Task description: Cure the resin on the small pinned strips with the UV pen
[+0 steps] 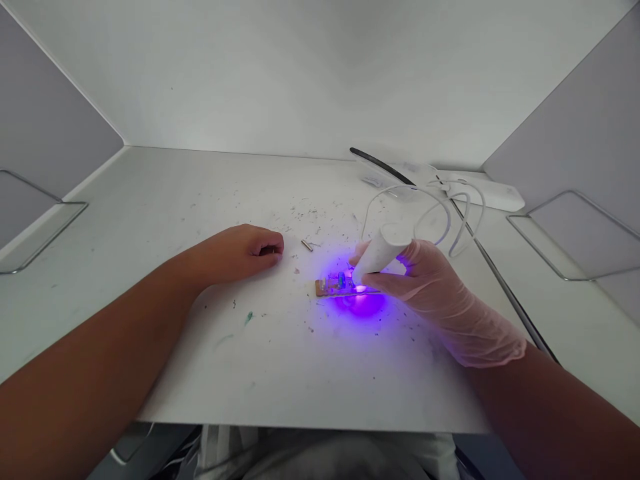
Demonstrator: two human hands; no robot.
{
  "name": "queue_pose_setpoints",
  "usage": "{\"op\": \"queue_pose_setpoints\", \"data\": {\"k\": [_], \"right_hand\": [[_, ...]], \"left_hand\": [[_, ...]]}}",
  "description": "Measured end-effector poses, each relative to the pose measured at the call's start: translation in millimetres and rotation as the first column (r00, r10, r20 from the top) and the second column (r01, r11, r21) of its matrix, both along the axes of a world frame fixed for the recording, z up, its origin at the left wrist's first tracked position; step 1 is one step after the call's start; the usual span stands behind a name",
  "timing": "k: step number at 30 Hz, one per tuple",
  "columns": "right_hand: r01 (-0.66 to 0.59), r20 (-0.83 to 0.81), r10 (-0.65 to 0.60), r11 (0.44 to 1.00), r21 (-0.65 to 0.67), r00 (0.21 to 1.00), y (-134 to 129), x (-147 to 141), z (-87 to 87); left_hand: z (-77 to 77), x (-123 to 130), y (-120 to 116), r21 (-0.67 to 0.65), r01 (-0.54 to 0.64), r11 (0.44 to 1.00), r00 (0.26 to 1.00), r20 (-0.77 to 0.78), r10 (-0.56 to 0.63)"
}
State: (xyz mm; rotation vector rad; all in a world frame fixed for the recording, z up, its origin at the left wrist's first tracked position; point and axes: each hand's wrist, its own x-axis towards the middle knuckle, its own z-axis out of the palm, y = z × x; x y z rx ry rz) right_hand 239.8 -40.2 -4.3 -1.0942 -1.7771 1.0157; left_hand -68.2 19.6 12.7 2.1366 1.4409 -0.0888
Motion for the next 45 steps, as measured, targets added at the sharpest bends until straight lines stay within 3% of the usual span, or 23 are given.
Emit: {"op": "queue_pose_setpoints", "data": {"k": [26,45], "right_hand": [[0.034,0.038,-0.034,0.999,0.012,0.999,-1.3,-0.5,2.2],[0.039,0.042,-0.039,0.999,-0.004,0.998,-1.5,-1.6,2.1]], "left_hand": [[3.7,3.8,-1.3,0.006,-0.002,1.0,1.0,-0.008,0.002],[-1.6,0.1,1.7,0.016,0.014,1.0,1.0,-0.022,-0.013]]}}
